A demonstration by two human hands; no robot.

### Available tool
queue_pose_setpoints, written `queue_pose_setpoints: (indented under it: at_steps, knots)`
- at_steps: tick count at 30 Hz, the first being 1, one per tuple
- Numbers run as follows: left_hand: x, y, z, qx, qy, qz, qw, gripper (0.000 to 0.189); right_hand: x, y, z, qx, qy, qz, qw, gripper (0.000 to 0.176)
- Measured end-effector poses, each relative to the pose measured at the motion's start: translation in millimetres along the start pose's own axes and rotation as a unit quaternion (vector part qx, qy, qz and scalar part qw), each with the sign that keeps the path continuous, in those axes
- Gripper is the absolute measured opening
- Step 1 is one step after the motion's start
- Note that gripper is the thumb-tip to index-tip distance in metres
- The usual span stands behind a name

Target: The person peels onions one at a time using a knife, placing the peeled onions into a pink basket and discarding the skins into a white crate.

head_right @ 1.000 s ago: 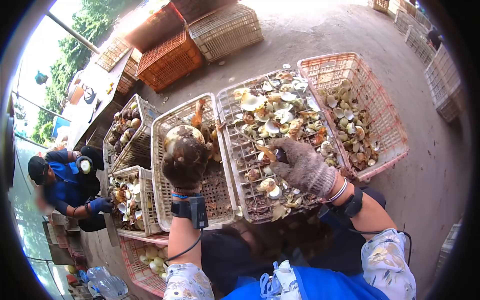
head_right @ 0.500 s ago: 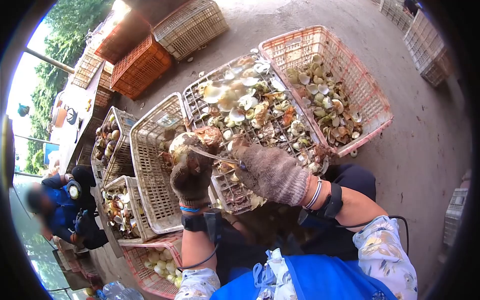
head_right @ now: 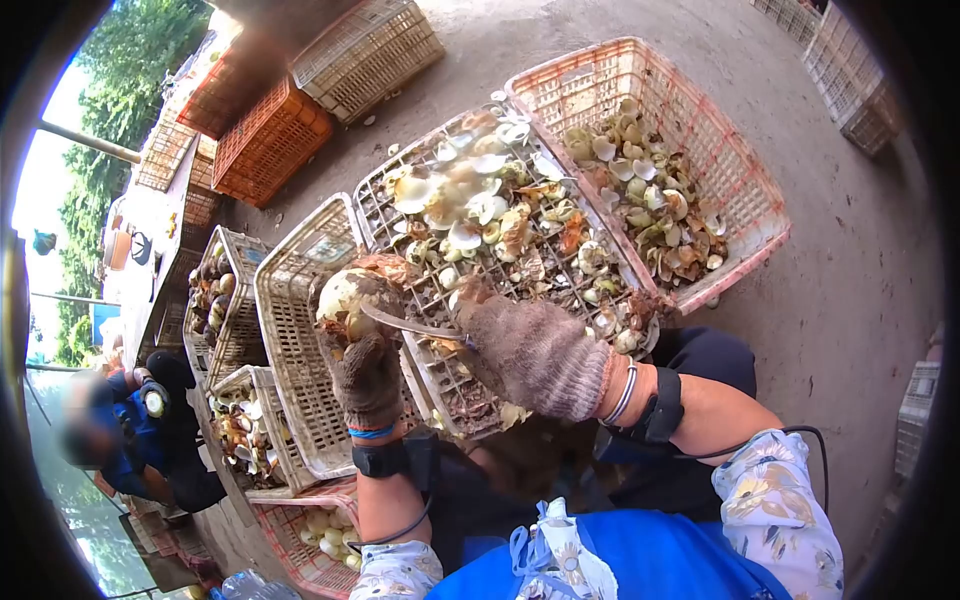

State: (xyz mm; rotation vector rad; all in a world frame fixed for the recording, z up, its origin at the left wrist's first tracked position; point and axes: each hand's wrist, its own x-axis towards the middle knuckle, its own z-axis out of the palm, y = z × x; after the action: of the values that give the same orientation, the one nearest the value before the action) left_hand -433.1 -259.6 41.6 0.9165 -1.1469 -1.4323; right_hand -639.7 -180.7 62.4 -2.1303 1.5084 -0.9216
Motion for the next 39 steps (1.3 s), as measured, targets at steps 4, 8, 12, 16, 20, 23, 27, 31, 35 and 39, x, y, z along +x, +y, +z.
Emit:
queue_pose_setpoints:
  at_steps: [4,8,12,16,20,23,27,31,35,39]
  knots:
    - [-1.7,3.2,5.4,0.039,0.003,0.059,0.997,0.081,4.4,5.4,6.7,0.048,-0.092,0.092,0.990,0.026]
    - [-5.2,0.7,-1.4,0.027,-0.025,0.034,0.999,0.084,5.7,23.8,21.7,0.024,-0.086,0.046,0.995,0.019]
    - [-8.3,-11.3,-14.4,-0.073,-0.025,-0.108,0.991,0.075,12.8,40.8,26.5,-0.040,-0.030,-0.041,0.998,0.014]
    - [-17.7,-13.0,-16.7,-0.032,-0.073,-0.120,0.990,0.068,13.7,44.3,22.0,-0.224,0.023,-0.115,0.968,0.015]
    - [-28.7,-55.3,-52.4,0.370,-0.091,-0.063,0.922,0.067,16.0,65.1,27.4,-0.219,0.043,-0.150,0.963,0.015]
    - [-17.8,-63.4,-56.7,0.383,-0.135,-0.033,0.913,0.063,16.4,62.3,25.0,-0.227,-0.009,-0.109,0.968,0.017]
    - [-12.9,-44.7,-28.7,0.021,-0.094,-0.056,0.994,0.055,14.8,56.2,32.3,-0.050,-0.004,-0.080,0.996,0.019]
    - [-12.9,-46.8,-29.3,0.043,-0.107,-0.081,0.990,0.048,7.9,52.5,32.9,0.045,-0.107,0.039,0.992,0.019]
    - [-12.3,-60.7,-32.2,0.315,-0.101,-0.066,0.941,0.040,10.5,38.1,17.6,0.439,-0.306,0.324,0.780,0.020]
    - [-3.4,-44.3,-8.4,0.257,-0.076,-0.036,0.963,0.023,5.5,45.1,17.7,0.359,-0.204,0.240,0.879,0.026]
